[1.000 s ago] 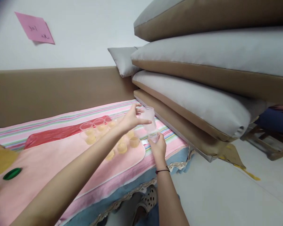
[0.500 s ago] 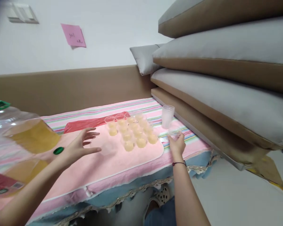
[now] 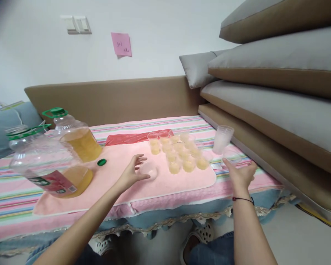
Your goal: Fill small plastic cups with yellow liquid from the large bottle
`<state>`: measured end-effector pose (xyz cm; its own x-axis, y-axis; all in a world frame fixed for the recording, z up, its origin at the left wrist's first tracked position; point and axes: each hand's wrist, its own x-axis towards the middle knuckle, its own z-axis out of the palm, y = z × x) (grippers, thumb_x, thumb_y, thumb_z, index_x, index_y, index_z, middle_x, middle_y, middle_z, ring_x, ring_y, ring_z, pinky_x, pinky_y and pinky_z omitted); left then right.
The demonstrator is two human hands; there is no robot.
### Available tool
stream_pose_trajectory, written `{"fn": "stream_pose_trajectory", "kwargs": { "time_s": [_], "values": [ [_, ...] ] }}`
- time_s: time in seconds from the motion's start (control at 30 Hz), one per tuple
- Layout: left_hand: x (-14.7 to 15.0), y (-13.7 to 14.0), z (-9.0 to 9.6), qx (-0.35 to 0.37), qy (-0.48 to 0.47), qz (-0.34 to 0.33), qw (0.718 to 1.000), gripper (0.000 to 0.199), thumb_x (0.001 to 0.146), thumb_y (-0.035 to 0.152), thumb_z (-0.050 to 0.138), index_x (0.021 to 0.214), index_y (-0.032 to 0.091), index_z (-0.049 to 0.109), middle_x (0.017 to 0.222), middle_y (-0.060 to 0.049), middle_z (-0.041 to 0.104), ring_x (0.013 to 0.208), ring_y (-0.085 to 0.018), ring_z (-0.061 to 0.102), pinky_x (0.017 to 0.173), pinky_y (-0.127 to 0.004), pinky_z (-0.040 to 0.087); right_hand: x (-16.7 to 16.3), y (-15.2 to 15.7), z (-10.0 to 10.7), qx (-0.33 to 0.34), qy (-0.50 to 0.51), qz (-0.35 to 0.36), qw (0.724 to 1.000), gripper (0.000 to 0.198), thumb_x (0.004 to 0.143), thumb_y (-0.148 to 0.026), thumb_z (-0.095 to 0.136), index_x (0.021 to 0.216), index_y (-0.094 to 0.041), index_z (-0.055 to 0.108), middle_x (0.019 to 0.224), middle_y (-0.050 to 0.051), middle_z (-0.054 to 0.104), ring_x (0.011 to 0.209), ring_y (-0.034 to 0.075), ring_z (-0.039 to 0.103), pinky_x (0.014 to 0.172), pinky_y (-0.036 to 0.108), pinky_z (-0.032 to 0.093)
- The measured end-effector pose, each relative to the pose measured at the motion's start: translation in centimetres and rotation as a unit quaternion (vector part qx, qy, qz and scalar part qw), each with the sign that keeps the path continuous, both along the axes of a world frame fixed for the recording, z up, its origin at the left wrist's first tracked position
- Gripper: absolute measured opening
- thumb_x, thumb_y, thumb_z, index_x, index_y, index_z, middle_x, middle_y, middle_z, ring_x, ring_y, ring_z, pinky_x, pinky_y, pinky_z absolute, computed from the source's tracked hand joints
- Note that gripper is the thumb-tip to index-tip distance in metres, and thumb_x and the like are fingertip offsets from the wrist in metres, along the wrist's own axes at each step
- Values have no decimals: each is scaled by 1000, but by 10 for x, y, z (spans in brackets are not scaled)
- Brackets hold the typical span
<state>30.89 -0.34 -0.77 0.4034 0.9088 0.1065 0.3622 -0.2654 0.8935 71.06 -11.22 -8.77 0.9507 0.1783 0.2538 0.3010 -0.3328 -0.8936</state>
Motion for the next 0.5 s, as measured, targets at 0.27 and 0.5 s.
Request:
{"fn": "stream_pose_trajectory", "kwargs": {
  "time_s": [0.27, 0.5],
  "values": [
    [-8, -8, -1, 70, -41, -23, 996, 84, 64, 36, 81, 135, 26, 37, 153, -14, 37, 143, -28, 37, 114, -46, 36, -34, -17, 37, 113, -121, 8, 986, 114, 53, -65, 83, 139, -8, 35, 143, 29, 39, 133, 35, 42, 113, 45, 34],
    [-66, -12, 34, 381, -88, 141, 910, 52, 84, 41, 63, 129, 27, 40, 147, -13, 43, 144, -27, 36, 117, -50, 31, -108, -21, 74, 204, -232, 98, 946, 87, 72, -52, 77, 141, -22, 34, 148, 21, 37, 138, 31, 38, 106, 55, 38]
  ]
}}
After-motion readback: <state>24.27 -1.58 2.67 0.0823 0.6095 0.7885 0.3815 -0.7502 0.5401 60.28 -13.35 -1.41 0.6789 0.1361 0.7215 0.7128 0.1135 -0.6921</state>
